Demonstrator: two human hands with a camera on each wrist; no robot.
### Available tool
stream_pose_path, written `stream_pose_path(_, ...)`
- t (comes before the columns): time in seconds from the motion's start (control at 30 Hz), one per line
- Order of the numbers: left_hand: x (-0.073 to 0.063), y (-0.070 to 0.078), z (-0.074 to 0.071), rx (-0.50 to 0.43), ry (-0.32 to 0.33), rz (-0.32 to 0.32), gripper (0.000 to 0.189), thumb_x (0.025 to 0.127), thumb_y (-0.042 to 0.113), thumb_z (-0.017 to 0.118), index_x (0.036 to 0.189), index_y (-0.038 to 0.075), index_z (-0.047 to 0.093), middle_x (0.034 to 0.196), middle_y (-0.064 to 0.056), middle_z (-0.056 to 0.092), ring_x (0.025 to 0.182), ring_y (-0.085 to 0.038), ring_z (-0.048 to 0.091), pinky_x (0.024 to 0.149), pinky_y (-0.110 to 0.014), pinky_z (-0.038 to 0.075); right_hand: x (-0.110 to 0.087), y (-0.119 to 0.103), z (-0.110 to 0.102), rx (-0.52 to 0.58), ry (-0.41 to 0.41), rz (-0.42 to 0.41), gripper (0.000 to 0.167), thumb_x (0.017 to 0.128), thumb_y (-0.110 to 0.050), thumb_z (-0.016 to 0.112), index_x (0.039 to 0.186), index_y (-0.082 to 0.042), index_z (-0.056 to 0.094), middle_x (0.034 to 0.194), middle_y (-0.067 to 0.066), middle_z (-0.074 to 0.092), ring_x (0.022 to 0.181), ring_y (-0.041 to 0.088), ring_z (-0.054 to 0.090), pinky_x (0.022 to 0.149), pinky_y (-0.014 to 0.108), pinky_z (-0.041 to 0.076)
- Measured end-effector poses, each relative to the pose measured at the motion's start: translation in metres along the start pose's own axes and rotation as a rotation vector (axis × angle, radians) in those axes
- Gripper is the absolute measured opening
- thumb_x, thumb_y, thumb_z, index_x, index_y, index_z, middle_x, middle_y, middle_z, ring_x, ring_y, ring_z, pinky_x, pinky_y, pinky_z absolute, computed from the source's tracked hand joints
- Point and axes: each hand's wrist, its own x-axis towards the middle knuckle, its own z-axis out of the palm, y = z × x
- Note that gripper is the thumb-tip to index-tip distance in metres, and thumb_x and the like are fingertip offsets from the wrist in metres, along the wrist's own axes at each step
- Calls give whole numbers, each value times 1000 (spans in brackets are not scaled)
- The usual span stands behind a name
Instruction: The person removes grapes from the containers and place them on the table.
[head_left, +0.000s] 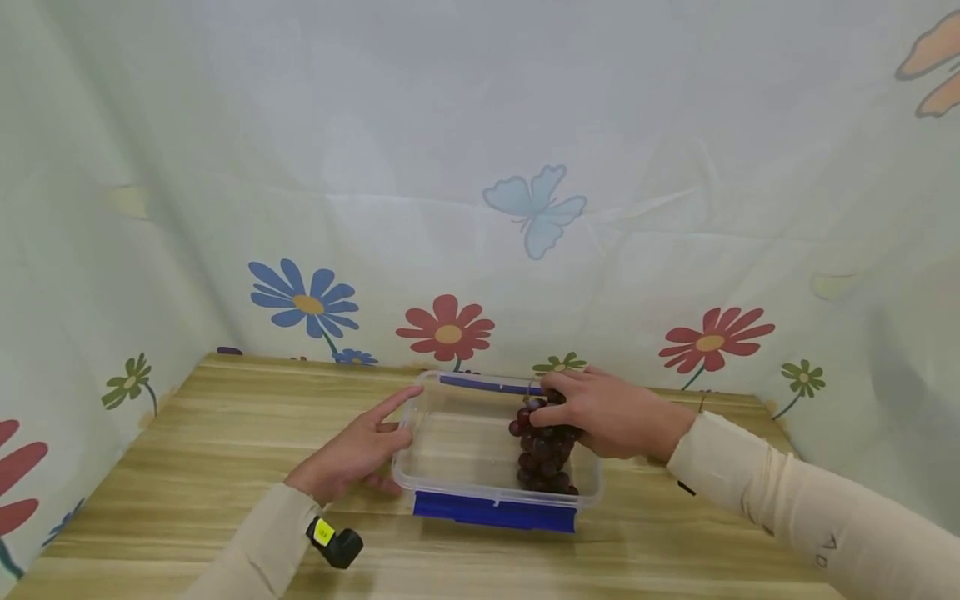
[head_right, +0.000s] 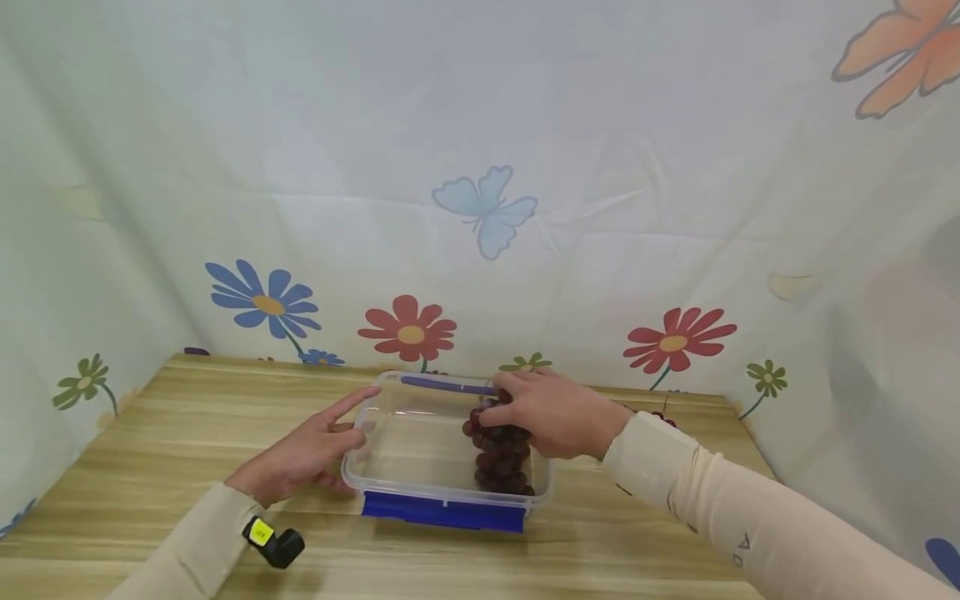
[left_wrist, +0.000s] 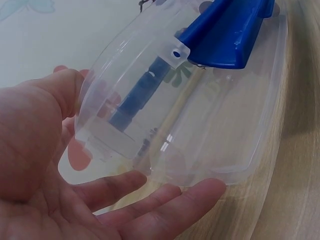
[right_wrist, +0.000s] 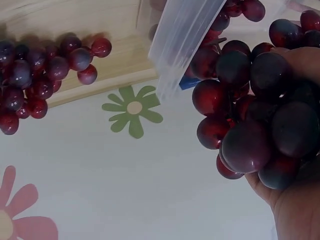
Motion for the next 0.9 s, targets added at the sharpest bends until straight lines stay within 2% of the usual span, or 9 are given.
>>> stream_pose_path(0.3, 0, -2, -1, -14, -11, 9, 71, 102, 15, 58, 160, 48, 31, 159, -23, 44, 102, -34, 69, 68, -52, 66, -10, 5, -7, -10, 15, 18, 46, 91, -9, 77, 129, -33, 67, 132, 9, 60, 107, 25, 65, 91, 45, 59)
stream_pose_path(0.67, -2, -2, -2, -24, -10, 13, 71, 102, 15, 57, 160, 47, 31, 159, -24, 45, 102, -34, 69, 67, -52, 66, -20, 9, -11, -9, 28, 48, 50, 89, -4, 75, 129, -32, 68, 142, 14, 59, 123, 33, 65, 98, 53, 59)
stream_pose_path(0.9, -1, -2, -1, -18, -12, 13, 71, 102, 15, 57, 159, 48, 31, 157, -23, 47, 103, -35, 70, 68, -53, 66, -34, 14, -11, 19, 20, 101, 49, 89, -6, 77, 130, -31, 68, 140, 15, 59, 123, 35, 64, 101, 57, 57)
